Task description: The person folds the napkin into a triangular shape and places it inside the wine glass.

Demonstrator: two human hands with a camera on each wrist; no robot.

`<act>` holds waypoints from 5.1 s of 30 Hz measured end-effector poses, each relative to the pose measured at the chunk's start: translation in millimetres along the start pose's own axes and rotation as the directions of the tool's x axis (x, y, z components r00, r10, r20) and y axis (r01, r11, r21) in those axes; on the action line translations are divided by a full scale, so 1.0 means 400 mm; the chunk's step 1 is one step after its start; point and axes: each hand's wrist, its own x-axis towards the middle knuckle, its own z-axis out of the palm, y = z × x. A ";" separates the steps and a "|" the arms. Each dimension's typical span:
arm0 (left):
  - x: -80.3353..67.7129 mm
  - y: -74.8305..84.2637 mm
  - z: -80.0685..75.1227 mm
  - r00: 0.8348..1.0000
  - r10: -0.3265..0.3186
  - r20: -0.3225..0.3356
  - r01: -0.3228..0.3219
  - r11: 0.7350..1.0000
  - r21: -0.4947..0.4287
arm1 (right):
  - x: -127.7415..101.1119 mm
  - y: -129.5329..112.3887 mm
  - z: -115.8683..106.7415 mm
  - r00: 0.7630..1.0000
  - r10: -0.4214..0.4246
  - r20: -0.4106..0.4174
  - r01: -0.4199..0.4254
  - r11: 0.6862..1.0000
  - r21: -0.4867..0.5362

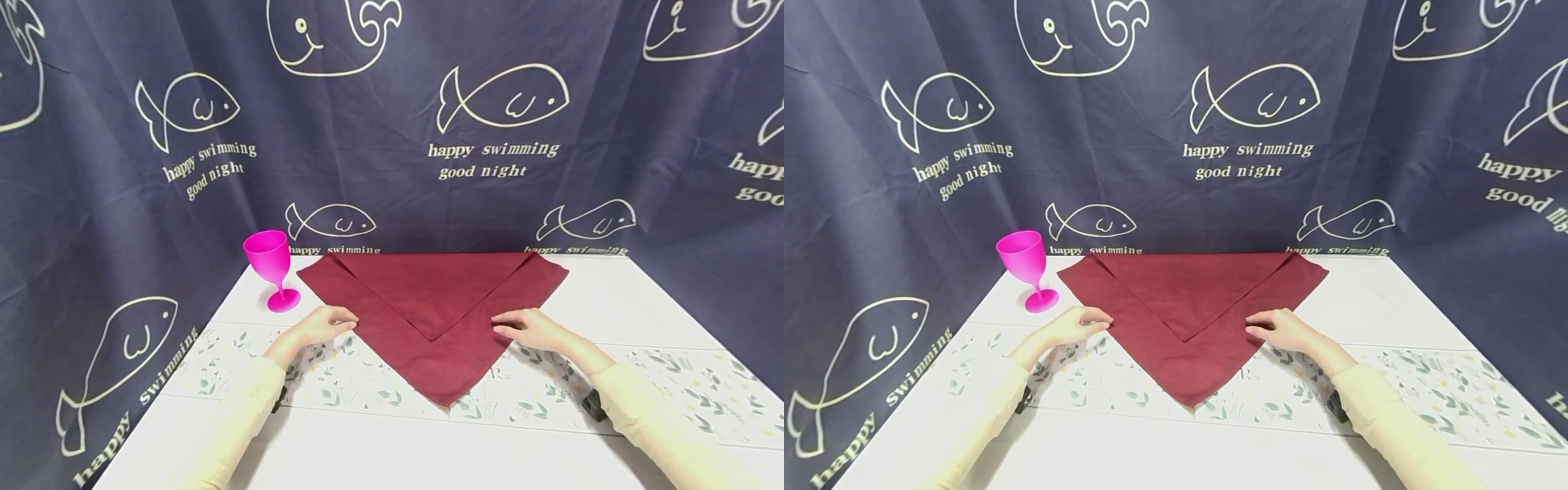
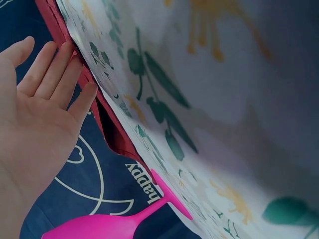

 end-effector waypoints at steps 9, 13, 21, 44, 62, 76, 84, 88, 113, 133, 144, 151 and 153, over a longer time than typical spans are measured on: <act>0.002 0.001 0.006 0.999 0.023 -0.037 -0.023 1.000 -0.001 | 0.006 -0.011 -0.012 0.997 -0.033 -0.064 0.036 0.998 0.042; 0.002 0.002 0.009 0.999 0.011 -0.050 -0.011 1.000 0.009 | 0.013 -0.023 -0.016 0.994 -0.069 -0.080 0.072 0.997 0.029; 0.001 0.003 0.010 0.999 -0.021 -0.049 0.021 1.000 -0.003 | 0.038 -0.044 -0.008 0.977 -0.156 -0.144 0.163 0.986 0.035; 0.004 -0.006 0.014 0.997 -0.004 -0.072 0.003 1.000 -0.003 | 0.103 -0.132 0.035 0.943 -0.309 -0.124 0.310 0.951 -0.018; -0.002 -0.009 0.008 0.998 0.041 -0.053 -0.040 0.999 0.019 | 0.142 -0.204 0.081 0.920 -0.391 -0.024 0.392 0.918 0.054; -0.001 -0.010 0.013 0.999 0.022 -0.034 -0.022 1.000 -0.007 | 0.152 -0.201 0.116 0.908 -0.419 0.015 0.418 0.908 0.028; 0.002 -0.009 0.014 0.999 -0.015 -0.038 0.015 1.000 -0.005 | 0.155 -0.182 0.118 0.912 -0.410 0.010 0.410 0.912 0.014; 0.001 -0.006 0.011 0.999 -0.038 -0.031 0.037 0.999 -0.014 | 0.155 -0.180 0.116 0.918 -0.396 0.007 0.396 0.918 0.023; -0.004 0.000 0.012 0.999 -0.011 -0.048 0.011 1.000 0.006 | 0.148 -0.178 0.122 0.939 -0.341 0.050 0.337 0.938 0.077; -0.002 -0.004 0.009 0.998 0.010 -0.061 -0.009 1.000 0.021 | 0.156 -0.173 0.129 0.898 -0.440 -0.007 0.438 0.893 0.105; -0.004 -0.003 0.012 0.999 0.011 -0.048 -0.010 1.000 0.008 | 0.148 -0.183 0.120 0.914 -0.405 0.018 0.402 0.911 0.094; -0.006 -0.006 0.018 0.999 0.002 -0.052 -0.002 1.000 -0.002 | 0.145 -0.191 0.117 0.931 -0.361 0.049 0.358 0.931 0.065; -0.005 -0.006 0.018 0.999 0.002 -0.051 -0.002 1.000 -0.003 | 0.145 -0.192 0.116 0.934 -0.354 0.050 0.352 0.935 0.052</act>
